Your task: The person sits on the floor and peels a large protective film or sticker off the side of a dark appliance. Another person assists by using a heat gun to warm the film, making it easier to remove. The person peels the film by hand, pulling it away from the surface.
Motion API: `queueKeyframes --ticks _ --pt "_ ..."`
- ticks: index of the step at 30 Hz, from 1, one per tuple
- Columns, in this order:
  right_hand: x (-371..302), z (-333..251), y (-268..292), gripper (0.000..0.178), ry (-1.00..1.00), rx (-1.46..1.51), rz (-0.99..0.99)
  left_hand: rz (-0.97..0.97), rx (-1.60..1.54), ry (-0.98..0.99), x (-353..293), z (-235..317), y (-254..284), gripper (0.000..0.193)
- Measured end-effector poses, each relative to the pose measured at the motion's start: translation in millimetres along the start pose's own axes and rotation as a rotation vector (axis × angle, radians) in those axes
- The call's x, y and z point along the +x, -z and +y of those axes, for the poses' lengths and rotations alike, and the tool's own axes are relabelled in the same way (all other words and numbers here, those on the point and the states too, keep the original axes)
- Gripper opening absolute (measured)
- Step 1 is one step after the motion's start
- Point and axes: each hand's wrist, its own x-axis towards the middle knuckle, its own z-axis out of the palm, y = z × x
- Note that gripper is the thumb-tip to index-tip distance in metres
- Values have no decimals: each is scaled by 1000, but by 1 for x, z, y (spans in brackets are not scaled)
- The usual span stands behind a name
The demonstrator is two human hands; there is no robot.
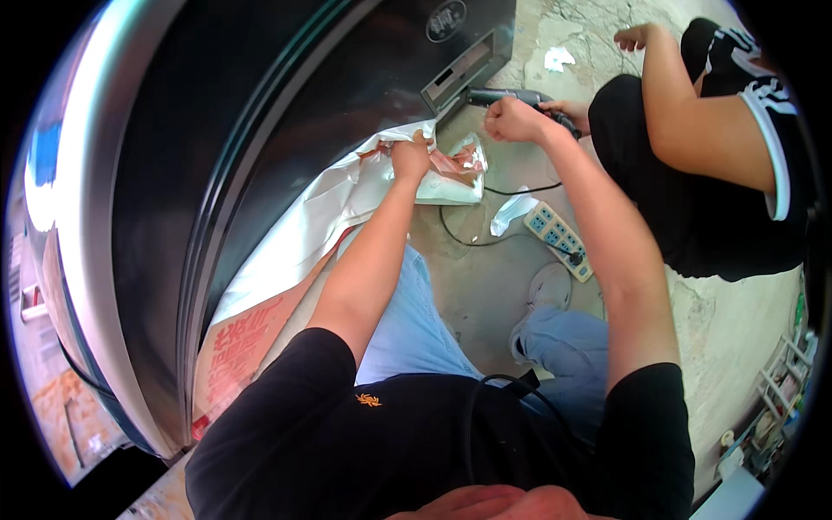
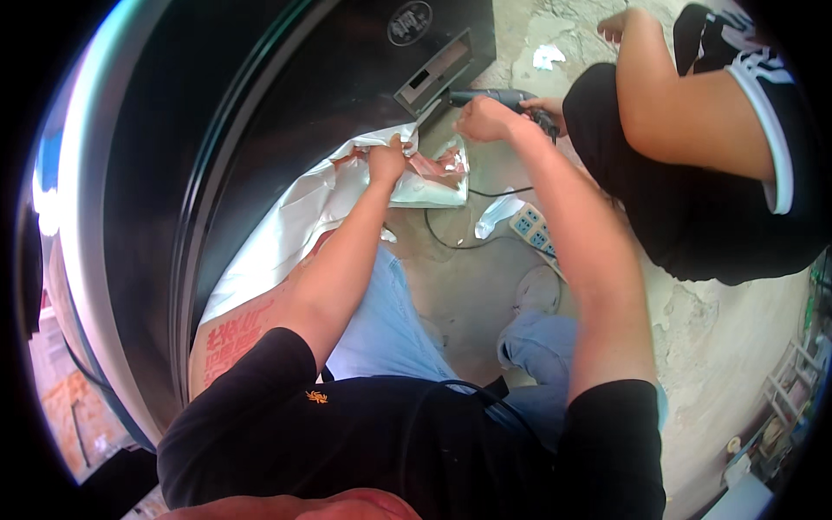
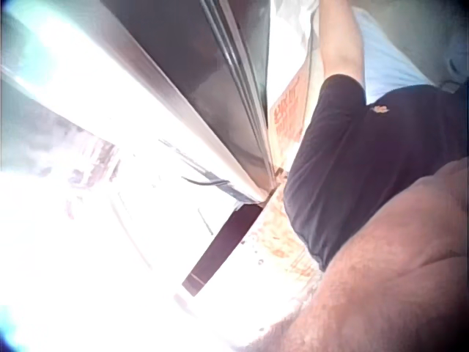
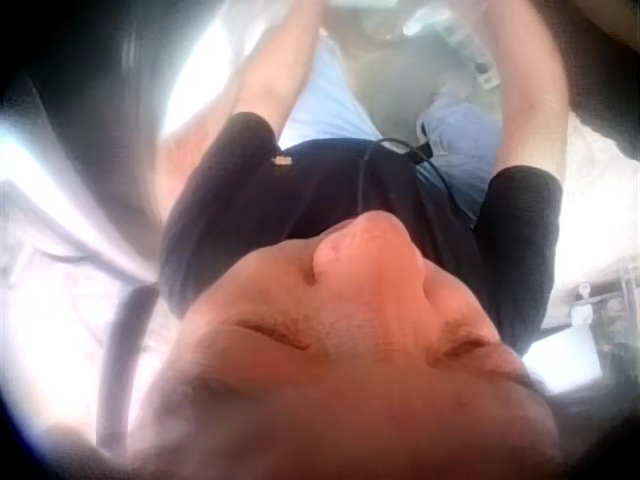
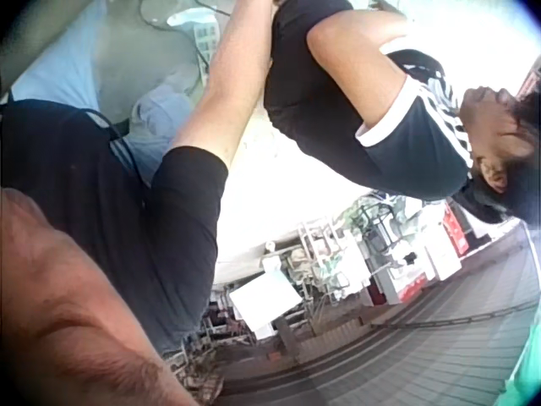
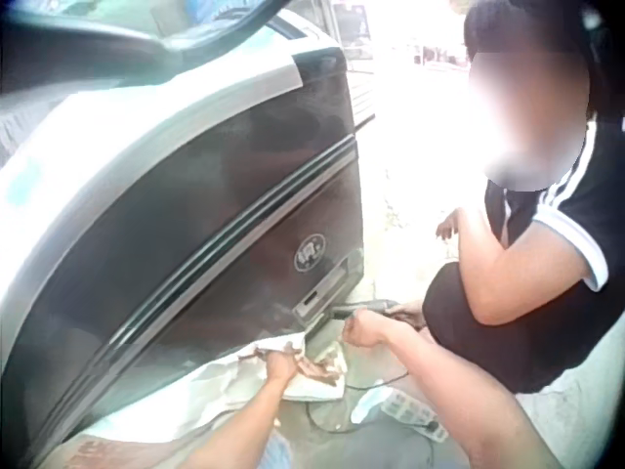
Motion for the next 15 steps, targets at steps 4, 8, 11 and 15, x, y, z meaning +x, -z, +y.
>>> queueKeyframes --ticks 4,8,11,15 --pt "18 51 -84 25 -232 484 424 -43 122 -85 -17 23 1 34" --pt "51 55 -130 26 -324 835 628 -14 104 -108 -12 13 9 39" --pt "61 58 -140 28 -379 928 699 -48 89 -105 -9 15 7 38" --pt "74 52 -145 27 -404 867 772 -79 43 -80 -6 10 9 37"
